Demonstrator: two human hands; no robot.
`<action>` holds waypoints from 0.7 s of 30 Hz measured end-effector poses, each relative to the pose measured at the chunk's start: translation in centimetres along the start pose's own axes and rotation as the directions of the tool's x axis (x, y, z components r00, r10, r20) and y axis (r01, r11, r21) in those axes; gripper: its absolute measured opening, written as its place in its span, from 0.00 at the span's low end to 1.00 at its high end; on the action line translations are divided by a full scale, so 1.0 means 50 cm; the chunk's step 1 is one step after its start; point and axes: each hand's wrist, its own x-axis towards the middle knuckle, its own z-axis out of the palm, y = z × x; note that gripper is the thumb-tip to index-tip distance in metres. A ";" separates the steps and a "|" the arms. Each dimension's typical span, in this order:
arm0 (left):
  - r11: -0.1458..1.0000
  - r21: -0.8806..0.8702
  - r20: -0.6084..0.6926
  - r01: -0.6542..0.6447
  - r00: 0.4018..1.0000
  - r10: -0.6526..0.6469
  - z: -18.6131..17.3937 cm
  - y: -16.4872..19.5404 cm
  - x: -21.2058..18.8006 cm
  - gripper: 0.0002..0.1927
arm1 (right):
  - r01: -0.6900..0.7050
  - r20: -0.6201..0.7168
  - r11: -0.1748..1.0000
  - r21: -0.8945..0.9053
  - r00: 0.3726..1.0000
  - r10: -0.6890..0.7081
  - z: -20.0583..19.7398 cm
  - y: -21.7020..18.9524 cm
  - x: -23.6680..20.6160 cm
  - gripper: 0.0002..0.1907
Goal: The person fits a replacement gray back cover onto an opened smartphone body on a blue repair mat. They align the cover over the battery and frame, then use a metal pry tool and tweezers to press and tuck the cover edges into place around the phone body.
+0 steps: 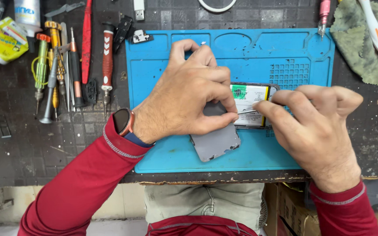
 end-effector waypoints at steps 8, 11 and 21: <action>0.999 -0.031 0.006 -0.022 1.000 0.022 -0.009 0.000 -0.001 0.03 | 0.069 0.000 0.996 0.055 0.998 -0.069 0.000 0.013 0.022 0.13; 0.999 -0.041 0.013 -0.035 0.999 0.035 -0.013 -0.002 -0.005 0.05 | 0.067 0.035 0.993 0.094 0.997 -0.070 0.003 0.015 0.019 0.15; 0.998 0.060 -0.014 -0.013 1.000 0.013 -0.009 -0.002 -0.004 0.13 | -0.043 0.185 0.930 0.366 0.982 -0.027 -0.001 0.018 0.007 0.15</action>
